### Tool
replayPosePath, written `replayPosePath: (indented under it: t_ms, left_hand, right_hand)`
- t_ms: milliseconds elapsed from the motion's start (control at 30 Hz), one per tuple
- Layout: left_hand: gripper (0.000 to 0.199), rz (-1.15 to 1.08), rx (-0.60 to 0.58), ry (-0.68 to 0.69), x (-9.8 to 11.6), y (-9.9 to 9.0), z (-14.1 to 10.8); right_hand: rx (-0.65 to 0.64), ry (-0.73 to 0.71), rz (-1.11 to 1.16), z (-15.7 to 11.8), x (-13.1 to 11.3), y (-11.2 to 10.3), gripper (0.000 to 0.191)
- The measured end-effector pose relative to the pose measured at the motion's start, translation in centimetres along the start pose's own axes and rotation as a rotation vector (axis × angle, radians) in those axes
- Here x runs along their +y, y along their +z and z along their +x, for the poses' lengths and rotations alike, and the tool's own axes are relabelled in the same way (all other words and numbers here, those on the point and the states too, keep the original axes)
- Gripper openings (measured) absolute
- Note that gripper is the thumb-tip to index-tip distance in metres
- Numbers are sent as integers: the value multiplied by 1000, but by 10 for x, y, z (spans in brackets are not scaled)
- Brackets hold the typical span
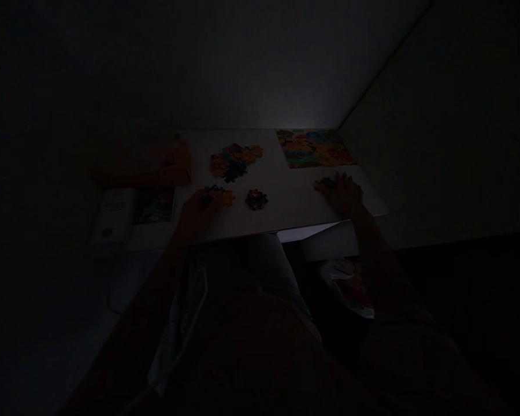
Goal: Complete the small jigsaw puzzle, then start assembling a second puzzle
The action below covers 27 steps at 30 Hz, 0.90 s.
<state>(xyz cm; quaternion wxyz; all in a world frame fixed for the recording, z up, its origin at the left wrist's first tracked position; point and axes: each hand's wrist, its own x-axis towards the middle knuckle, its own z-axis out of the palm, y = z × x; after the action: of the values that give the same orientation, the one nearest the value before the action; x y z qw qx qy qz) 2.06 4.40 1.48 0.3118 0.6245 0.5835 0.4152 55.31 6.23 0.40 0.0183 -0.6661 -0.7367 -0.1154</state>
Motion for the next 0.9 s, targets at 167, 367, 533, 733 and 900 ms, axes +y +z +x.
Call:
replayPosePath:
  t_ms: [167, 367, 533, 733, 900]
  left_hand:
    - [48, -19, -24, -1, 0, 3, -1]
    - [44, -56, -14, -11, -1, 4, -2]
    - [41, -81, -14, -9, 4, 3, -3]
    - [51, -82, -15, 9, 4, 2, -2]
    - [56, -145, -16, 30, 2, 3, -2]
  right_hand:
    - [6, 29, 182, 9, -30, 9, 80]
    - [9, 21, 184, 15, -45, 12, 72]
    - [94, 187, 266, 24, -66, -2, 77]
    - [89, -158, 687, 28, -188, -50, 47]
    - [-51, -305, 982, 34, -264, -68, 36]
